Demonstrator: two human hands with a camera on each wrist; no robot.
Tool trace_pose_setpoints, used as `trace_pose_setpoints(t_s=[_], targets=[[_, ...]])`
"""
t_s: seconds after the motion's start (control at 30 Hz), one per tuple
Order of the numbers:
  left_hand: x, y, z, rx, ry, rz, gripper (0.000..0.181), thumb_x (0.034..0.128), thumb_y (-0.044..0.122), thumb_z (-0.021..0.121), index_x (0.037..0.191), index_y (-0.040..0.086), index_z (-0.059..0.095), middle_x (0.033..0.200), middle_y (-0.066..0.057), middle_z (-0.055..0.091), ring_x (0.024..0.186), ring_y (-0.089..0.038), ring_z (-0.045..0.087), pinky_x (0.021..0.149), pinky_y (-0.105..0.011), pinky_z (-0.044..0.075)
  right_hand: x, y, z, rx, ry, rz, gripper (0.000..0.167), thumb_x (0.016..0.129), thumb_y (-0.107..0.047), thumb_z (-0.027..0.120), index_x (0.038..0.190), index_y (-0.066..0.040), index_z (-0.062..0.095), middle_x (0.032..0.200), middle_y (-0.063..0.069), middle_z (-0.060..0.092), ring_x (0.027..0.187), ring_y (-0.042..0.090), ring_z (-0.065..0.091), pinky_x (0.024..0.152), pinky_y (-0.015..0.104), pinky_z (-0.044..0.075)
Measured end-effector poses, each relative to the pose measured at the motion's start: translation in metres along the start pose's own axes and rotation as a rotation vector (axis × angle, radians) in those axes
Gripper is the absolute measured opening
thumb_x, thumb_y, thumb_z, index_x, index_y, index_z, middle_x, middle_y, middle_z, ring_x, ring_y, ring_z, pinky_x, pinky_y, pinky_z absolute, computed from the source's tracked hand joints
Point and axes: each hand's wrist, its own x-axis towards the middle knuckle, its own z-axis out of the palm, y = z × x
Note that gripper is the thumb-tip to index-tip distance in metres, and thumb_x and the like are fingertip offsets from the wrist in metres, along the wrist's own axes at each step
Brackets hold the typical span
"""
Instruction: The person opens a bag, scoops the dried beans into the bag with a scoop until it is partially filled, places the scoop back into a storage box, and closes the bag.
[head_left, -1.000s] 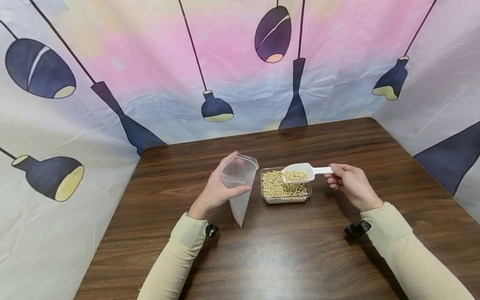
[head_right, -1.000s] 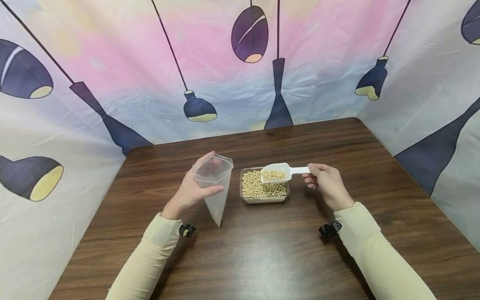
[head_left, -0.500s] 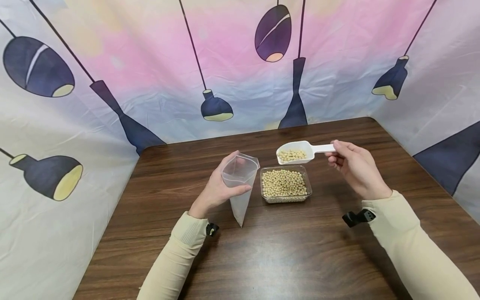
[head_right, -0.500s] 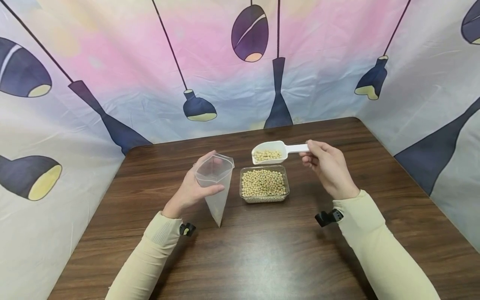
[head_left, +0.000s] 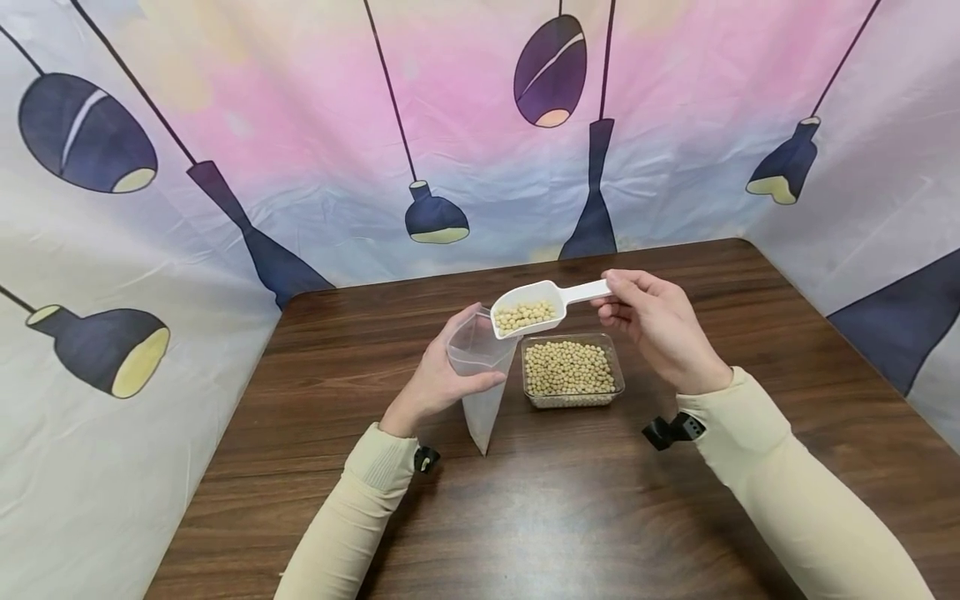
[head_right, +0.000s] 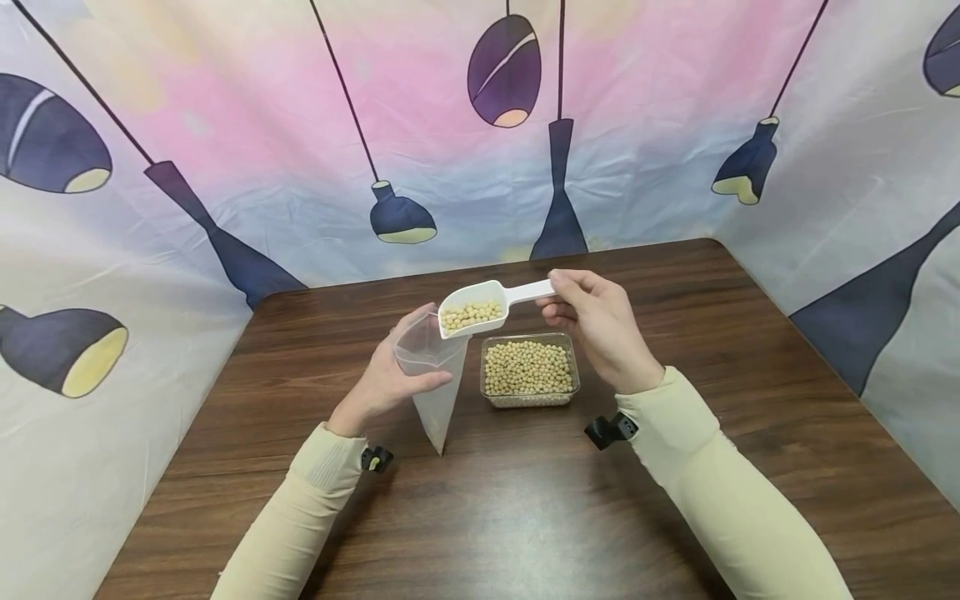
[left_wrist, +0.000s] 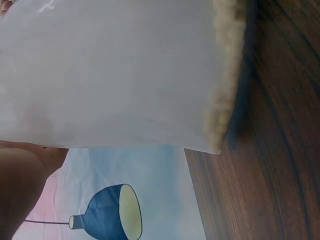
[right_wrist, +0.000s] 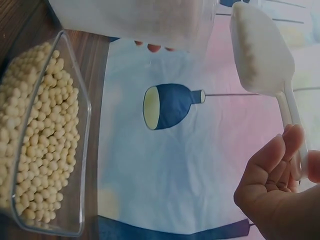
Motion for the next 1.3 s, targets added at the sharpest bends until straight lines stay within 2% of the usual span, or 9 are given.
trace_pose_setpoints(t_s=[0.27, 0.43, 0.53, 0.67, 0.83, 0.93, 1.03, 1.17, 1.3], targets=[[-0.004, 0.002, -0.001, 0.028, 0.021, -0.047, 0.091, 0.0738, 0.018, 0.085, 0.150, 0.022, 0.035, 0.134, -0.005, 0.050, 0.118, -0.025, 0.049, 0.094, -0.046, 0.044, 0.000, -0.002, 0.014, -0.054, -0.023, -0.075, 0.028, 0.095, -0.019, 0.064, 0.110, 0.004, 0.055, 0.081, 0.006, 0.068, 0.071, 0.011, 0.063, 0.067, 0.023, 0.053], [-0.003, 0.003, -0.001, 0.016, 0.023, -0.027, 0.091, 0.0732, 0.014, 0.085, 0.149, 0.015, 0.035, 0.132, -0.007, 0.050, 0.118, -0.025, 0.050, 0.095, -0.046, 0.044, -0.001, -0.004, 0.018, -0.125, -0.026, -0.166, 0.026, 0.096, -0.018, 0.063, 0.109, 0.003, 0.058, 0.082, 0.008, 0.069, 0.072, 0.013, 0.063, 0.070, 0.025, 0.054], [-0.003, 0.003, -0.001, 0.008, 0.018, -0.037, 0.091, 0.0737, 0.013, 0.085, 0.150, 0.013, 0.034, 0.133, -0.008, 0.050, 0.117, -0.024, 0.051, 0.094, -0.043, 0.045, -0.001, -0.004, 0.020, -0.154, -0.021, -0.201, 0.023, 0.096, -0.018, 0.063, 0.108, 0.001, 0.059, 0.081, 0.008, 0.069, 0.072, 0.013, 0.064, 0.070, 0.025, 0.054], [-0.003, 0.004, 0.000, -0.006, 0.009, -0.064, 0.093, 0.0741, 0.009, 0.084, 0.151, 0.013, 0.032, 0.135, -0.009, 0.049, 0.114, -0.025, 0.052, 0.092, -0.041, 0.048, -0.001, -0.006, 0.020, -0.177, -0.006, -0.222, 0.022, 0.096, -0.018, 0.063, 0.107, 0.000, 0.060, 0.080, 0.007, 0.070, 0.071, 0.013, 0.064, 0.070, 0.026, 0.054], [-0.001, 0.005, 0.000, -0.003, 0.004, -0.069, 0.095, 0.0731, 0.002, 0.082, 0.152, 0.010, 0.030, 0.135, -0.014, 0.049, 0.117, -0.027, 0.051, 0.095, -0.043, 0.045, -0.001, -0.007, 0.019, -0.171, 0.000, -0.225, 0.022, 0.095, -0.017, 0.063, 0.107, 0.000, 0.060, 0.081, 0.009, 0.070, 0.071, 0.013, 0.065, 0.069, 0.026, 0.054], [-0.002, 0.011, 0.000, 0.009, -0.003, -0.086, 0.095, 0.0731, 0.000, 0.081, 0.151, 0.007, 0.029, 0.137, -0.016, 0.048, 0.118, -0.029, 0.050, 0.095, -0.043, 0.045, -0.001, -0.008, 0.019, -0.186, 0.002, -0.235, 0.022, 0.095, -0.018, 0.064, 0.108, 0.000, 0.060, 0.080, 0.009, 0.070, 0.071, 0.013, 0.065, 0.069, 0.025, 0.054], [-0.003, 0.024, 0.000, 0.013, -0.010, -0.082, 0.091, 0.0739, -0.002, 0.080, 0.150, 0.002, 0.029, 0.136, -0.018, 0.048, 0.117, -0.031, 0.051, 0.094, -0.043, 0.045, -0.001, -0.009, 0.021, -0.210, 0.009, -0.259, 0.022, 0.094, -0.017, 0.065, 0.107, 0.000, 0.061, 0.079, 0.009, 0.070, 0.070, 0.014, 0.065, 0.069, 0.026, 0.054], [-0.005, 0.040, 0.000, 0.001, -0.011, -0.036, 0.086, 0.0747, -0.003, 0.079, 0.147, -0.002, 0.032, 0.130, -0.022, 0.050, 0.115, -0.035, 0.051, 0.095, -0.046, 0.044, -0.003, -0.011, 0.025, -0.317, 0.037, -0.314, 0.021, 0.094, -0.018, 0.066, 0.107, -0.001, 0.063, 0.079, 0.008, 0.071, 0.068, 0.014, 0.066, 0.069, 0.026, 0.054], [-0.005, 0.040, 0.001, -0.025, -0.015, 0.000, 0.085, 0.0748, -0.003, 0.078, 0.146, -0.002, 0.033, 0.127, -0.026, 0.050, 0.115, -0.040, 0.050, 0.097, -0.052, 0.042, -0.006, -0.011, 0.029, -0.494, 0.064, -0.411, 0.021, 0.094, -0.018, 0.066, 0.107, -0.001, 0.064, 0.079, 0.009, 0.071, 0.068, 0.015, 0.066, 0.069, 0.027, 0.055]])
